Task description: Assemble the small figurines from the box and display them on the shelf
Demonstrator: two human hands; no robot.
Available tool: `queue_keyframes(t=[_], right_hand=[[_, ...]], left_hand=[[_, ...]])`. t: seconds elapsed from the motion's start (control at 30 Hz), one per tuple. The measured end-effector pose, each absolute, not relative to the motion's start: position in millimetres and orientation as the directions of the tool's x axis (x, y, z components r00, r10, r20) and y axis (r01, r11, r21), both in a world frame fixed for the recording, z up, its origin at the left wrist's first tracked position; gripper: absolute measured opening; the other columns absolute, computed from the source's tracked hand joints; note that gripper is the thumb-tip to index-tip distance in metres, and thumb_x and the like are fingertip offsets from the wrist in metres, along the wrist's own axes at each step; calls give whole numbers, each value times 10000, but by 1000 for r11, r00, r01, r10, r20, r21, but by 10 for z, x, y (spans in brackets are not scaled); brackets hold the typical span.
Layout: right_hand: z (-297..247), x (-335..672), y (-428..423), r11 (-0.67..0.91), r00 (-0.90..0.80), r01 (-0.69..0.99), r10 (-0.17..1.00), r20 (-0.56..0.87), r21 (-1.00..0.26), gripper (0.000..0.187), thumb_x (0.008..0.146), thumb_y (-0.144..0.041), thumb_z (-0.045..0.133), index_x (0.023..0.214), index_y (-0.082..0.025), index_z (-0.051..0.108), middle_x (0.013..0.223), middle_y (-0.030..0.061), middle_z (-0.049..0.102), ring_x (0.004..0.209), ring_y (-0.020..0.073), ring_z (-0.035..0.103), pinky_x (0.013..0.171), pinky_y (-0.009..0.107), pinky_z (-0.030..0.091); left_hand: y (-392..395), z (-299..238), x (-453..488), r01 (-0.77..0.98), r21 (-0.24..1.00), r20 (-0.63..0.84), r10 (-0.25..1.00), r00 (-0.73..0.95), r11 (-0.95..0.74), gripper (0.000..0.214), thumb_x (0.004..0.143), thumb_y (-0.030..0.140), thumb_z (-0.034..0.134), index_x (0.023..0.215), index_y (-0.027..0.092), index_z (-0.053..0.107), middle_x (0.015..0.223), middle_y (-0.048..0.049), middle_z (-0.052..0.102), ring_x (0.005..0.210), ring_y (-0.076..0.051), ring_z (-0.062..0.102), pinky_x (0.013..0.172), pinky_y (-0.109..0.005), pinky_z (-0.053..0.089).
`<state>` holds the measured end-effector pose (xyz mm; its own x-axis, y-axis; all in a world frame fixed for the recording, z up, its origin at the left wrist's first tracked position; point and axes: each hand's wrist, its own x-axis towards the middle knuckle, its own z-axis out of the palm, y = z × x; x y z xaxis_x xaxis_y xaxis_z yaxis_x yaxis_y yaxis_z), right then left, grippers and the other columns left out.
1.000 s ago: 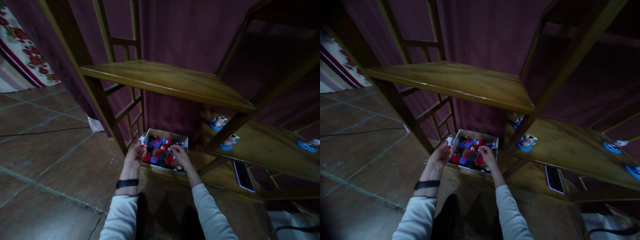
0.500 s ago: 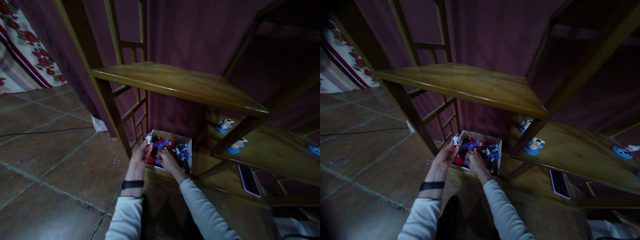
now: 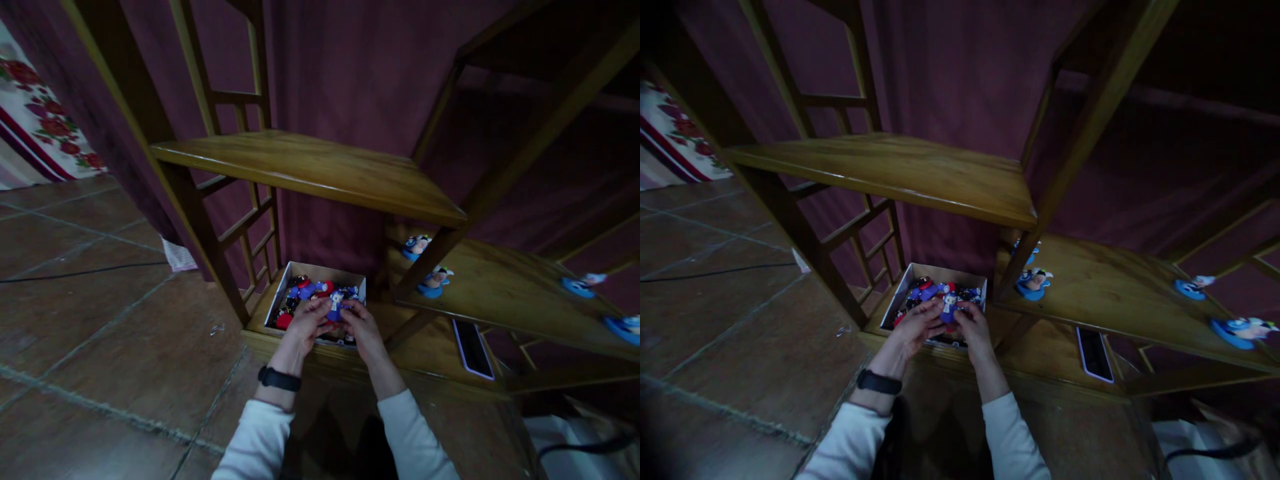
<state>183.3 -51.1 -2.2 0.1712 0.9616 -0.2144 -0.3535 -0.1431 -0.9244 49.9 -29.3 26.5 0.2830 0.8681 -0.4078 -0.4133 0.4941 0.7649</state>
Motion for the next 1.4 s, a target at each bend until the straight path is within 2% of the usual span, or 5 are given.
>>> queue_keyframes(t=[0.37,0.6,0.77,1.1,1.4], right_hand=[[148,1889,-453,13,163,-124,987,-8,-992,394,651,-337,667,1030,-234,634,1010,5,658,936,183,580,851,300,433],[32,1952,-411,-15,255,-339,961,-107,-941,348,655,-374,675,965,-221,638,1002,35,659,886,185,604,778,315,478],[0,1963,-406,-28,277,-450,946,-170,-893,333,644,-365,699,929,-208,633,936,45,662,791,164,622,711,306,503],[-30,1929,-343,88,233,-47,970,75,-995,337,664,-331,642,977,-214,599,991,30,631,845,170,586,739,293,485],[-51,1965,-331,81,221,72,971,95,-994,350,677,-323,612,1004,-200,602,906,32,658,804,172,593,714,284,470]], left_hand=[[-298,177,633,-330,851,-345,909,234,408,397,540,329,798,867,128,699,843,-96,694,800,-207,641,706,-320,526],[-305,204,604,-433,800,-356,909,216,416,293,601,214,768,857,101,682,809,-99,683,727,-176,645,700,-324,544],[-288,181,616,-440,838,-292,946,138,323,301,589,132,747,877,114,660,684,-33,644,633,-137,619,653,-308,548],[-282,84,642,-362,900,-195,966,168,244,428,544,30,641,960,128,628,659,1,636,542,-96,557,543,-216,463],[-262,41,680,-348,912,-199,976,92,219,314,519,29,648,820,120,641,592,8,628,506,-96,542,517,-201,431]])
